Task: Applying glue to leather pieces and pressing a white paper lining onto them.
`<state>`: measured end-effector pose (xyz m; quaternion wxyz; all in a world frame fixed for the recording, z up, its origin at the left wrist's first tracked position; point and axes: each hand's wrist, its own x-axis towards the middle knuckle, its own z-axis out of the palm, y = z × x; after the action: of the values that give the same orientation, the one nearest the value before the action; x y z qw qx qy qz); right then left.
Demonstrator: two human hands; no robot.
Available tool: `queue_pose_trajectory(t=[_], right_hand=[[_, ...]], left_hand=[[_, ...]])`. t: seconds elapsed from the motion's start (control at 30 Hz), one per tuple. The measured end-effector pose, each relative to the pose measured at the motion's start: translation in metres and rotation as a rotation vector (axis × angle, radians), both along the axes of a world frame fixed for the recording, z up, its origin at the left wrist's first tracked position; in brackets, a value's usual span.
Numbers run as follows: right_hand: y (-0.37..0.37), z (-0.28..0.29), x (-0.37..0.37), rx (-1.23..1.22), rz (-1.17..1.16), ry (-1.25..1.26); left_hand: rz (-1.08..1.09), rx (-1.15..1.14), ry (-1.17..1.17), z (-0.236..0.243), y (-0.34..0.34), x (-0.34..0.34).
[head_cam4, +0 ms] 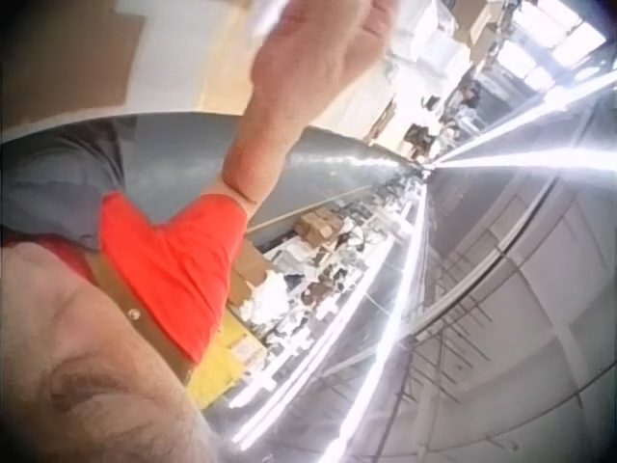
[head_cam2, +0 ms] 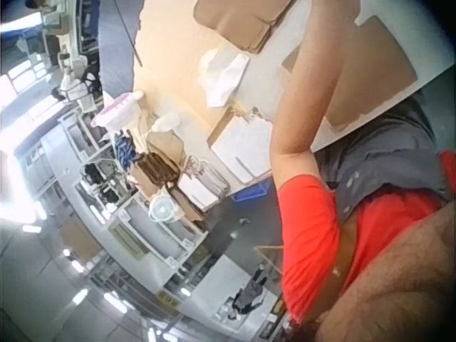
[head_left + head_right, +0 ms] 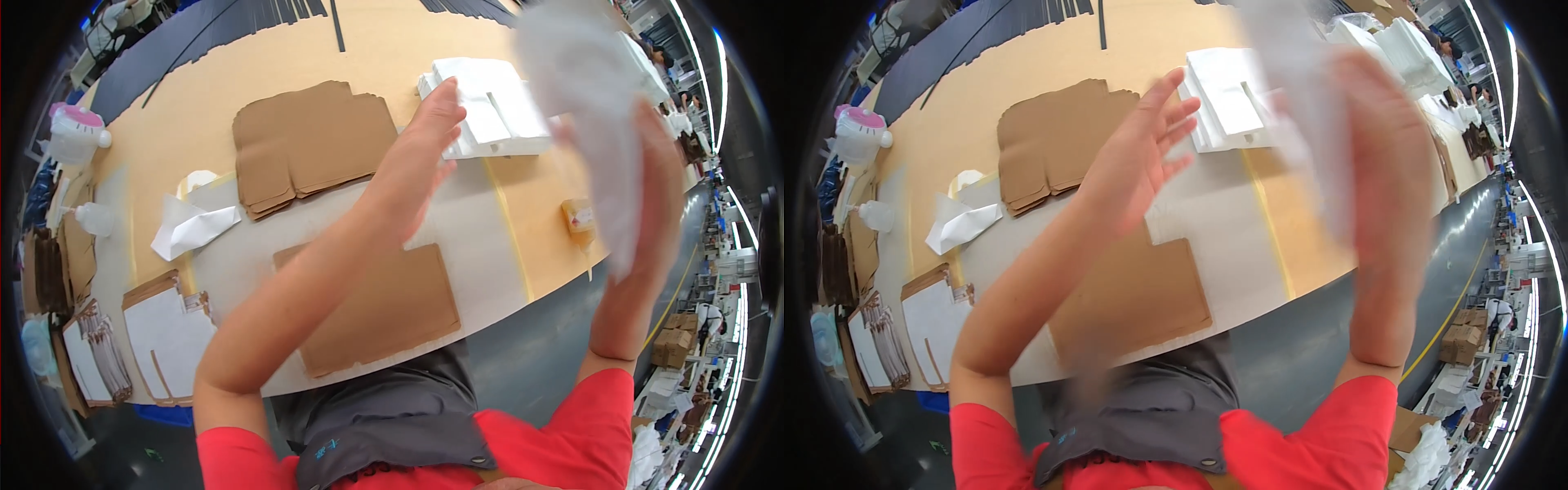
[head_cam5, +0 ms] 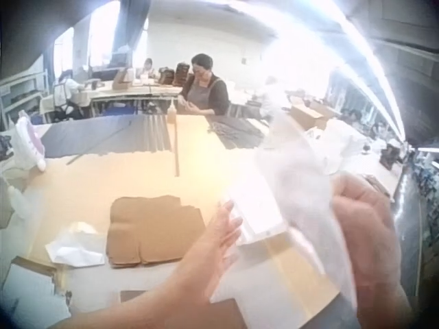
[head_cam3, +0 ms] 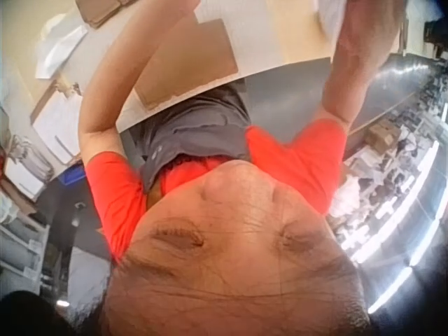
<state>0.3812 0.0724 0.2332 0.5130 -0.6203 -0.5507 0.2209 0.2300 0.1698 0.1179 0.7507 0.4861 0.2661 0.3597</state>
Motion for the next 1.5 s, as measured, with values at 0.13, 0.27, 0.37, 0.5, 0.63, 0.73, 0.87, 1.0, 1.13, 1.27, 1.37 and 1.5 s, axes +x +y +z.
queue_pose_trajectory(t=[0.13,0.27,0.37,0.5,0.63,0.73,0.87,1.0,1.13,1.27,1.37,1.5], right_hand=[[-0.012,-0.026,-0.078,-0.112,0.757,0.355],[0.007,-0.048,-0.039,0.163,0.286,-0.025],[-0.007,-0.108,-0.009,-0.406,0.415,0.290],[-0.059,-0.171,-0.026,-0.668,0.725,1.094],[-0.090,-0.144,-0.069,-0.739,0.366,0.859],[-0.104,-0.153,-0.070,-0.665,0.280,0.646],[-0.116,-0.165,-0.070,-0.646,0.220,0.622],[-0.115,-0.172,-0.075,-0.589,0.190,0.533],[-0.102,-0.164,-0.071,-0.721,0.137,0.556],[-0.090,-0.168,-0.066,-0.719,0.101,0.531],[-0.084,-0.170,-0.063,-0.722,0.084,0.506],[-0.079,-0.175,-0.060,-0.731,0.082,0.510]], left_hand=[[-0.045,0.458,0.036,-0.025,-0.038,-0.070],[-0.041,0.206,-0.072,-0.026,-0.067,-0.108],[-0.049,0.018,-0.172,-0.029,-0.089,-0.130],[-0.081,-0.257,-0.315,-0.034,-0.111,-0.149],[-0.074,-0.553,-0.436,-0.041,-0.116,-0.175],[-0.098,-0.780,-0.541,-0.050,-0.108,-0.184],[-0.010,-0.968,-0.530,-0.042,-0.131,-0.207],[0.226,-0.688,0.137,-0.053,-0.155,-0.205],[0.323,-0.652,0.077,-0.064,-0.148,-0.191],[0.306,-0.621,0.107,-0.068,-0.133,-0.181],[0.293,-0.597,0.124,-0.072,-0.127,-0.178],[0.281,-0.593,0.101,-0.076,-0.122,-0.175]])
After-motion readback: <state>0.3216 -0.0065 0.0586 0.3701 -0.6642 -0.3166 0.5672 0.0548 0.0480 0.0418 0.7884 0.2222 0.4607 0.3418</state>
